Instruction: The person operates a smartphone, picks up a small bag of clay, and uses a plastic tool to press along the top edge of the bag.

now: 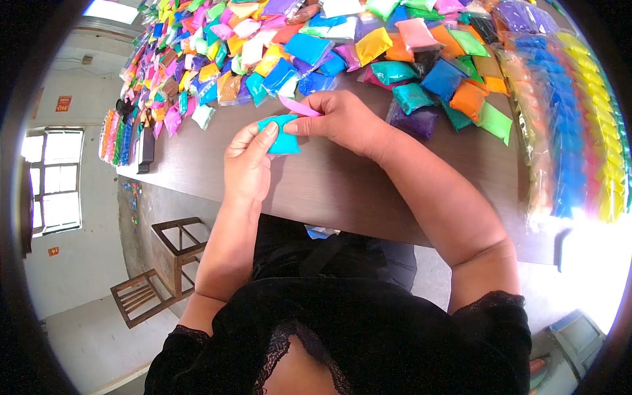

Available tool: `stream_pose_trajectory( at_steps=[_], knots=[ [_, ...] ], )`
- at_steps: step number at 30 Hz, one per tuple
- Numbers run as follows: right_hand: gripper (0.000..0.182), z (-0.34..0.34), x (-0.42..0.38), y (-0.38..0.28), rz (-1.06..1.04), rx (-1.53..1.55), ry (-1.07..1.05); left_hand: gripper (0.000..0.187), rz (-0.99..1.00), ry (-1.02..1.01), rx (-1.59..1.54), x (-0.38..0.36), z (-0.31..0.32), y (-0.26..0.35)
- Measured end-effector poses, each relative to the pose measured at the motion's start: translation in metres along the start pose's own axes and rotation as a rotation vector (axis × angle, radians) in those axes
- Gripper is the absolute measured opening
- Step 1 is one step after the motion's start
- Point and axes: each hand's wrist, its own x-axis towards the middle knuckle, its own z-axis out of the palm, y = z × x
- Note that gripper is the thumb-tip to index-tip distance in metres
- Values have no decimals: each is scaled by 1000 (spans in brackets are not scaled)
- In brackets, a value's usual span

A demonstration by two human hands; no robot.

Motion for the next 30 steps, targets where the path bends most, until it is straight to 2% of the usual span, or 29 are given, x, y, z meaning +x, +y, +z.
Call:
stream_pose_trajectory(
  at_steps=[9, 13, 15, 16, 19, 21, 22, 24, 25, 27, 30],
  knots=[
    [19, -3, 2, 7, -17, -74, -39, 25, -22, 26, -13, -2, -3, 3],
    [19, -1, 0, 0, 14, 73, -9, 24, -47, 9, -142, -1, 4, 3],
    [19, -2, -2, -4, 52, 136, 7, 22, -125, -116, -161, -5, 16, 9],
    [19, -2, -2, -4, 49, 154, 26, 22, -125, -117, -162, -6, 15, 7],
    [19, 0, -1, -4, 45, 130, 69, 23, -79, -105, -79, -5, 6, -2],
    [19, 0, -1, -1, 44, 84, 91, 25, -78, -157, 183, -2, -1, -2],
    [20, -1, 1, 4, 7, 7, 53, 25, -78, -156, 182, -2, -3, -2],
    [20, -1, 2, 4, -30, -70, 14, 28, -23, -136, 533, -3, -4, -1],
    [21, -2, 1, 2, 10, -30, 13, 28, -23, -136, 532, -4, -1, -1],
    [22, -2, 0, -4, 48, 7, 12, 24, 25, -91, 33, -6, 8, 0],
    [22, -3, -2, -5, 76, 113, 37, 24, 19, -57, 66, -5, 0, 0]
  ],
)
